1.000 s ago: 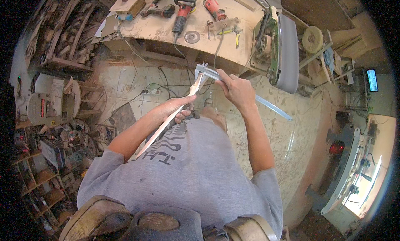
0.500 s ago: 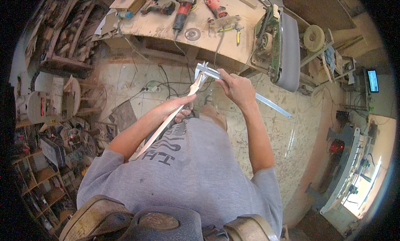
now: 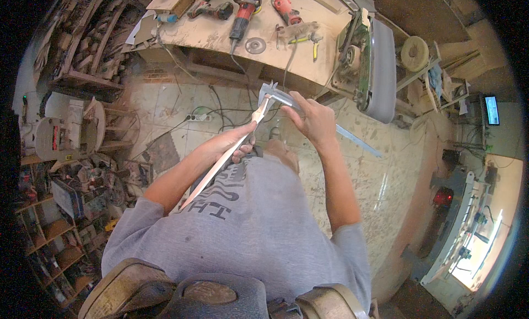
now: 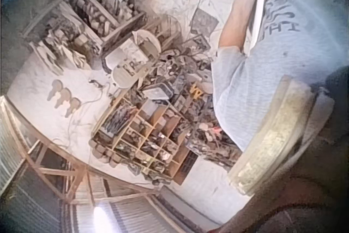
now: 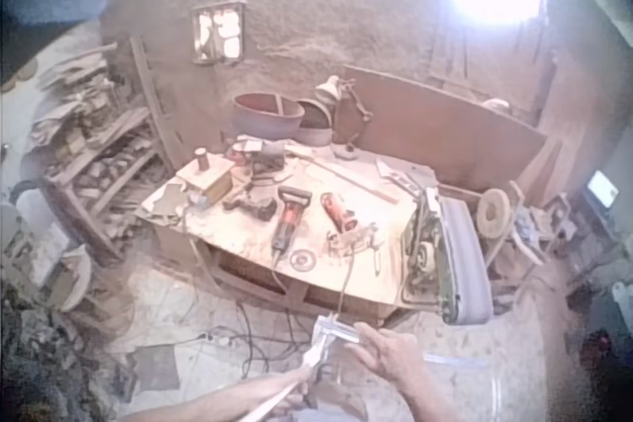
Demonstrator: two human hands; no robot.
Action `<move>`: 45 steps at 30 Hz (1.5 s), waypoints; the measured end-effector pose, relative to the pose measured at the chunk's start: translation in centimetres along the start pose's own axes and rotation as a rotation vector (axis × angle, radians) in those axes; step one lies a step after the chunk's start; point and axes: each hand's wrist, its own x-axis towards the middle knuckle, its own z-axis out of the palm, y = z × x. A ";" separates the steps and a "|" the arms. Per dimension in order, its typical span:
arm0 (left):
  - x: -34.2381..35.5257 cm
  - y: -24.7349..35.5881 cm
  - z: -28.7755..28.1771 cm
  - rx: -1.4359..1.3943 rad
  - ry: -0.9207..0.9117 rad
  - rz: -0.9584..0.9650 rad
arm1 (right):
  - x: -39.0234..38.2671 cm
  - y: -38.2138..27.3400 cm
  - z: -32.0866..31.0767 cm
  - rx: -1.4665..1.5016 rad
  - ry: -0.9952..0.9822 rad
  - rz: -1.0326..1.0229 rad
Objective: The person uses a belt sander to sand different sides of a wooden guitar neck, then uses calipers to measure the thickness of the neck before returning to the sander.
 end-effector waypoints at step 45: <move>-0.4 1.0 3.7 1.731 0.786 0.492 | -2.1 -4.5 -1.6 -0.166 -0.079 0.235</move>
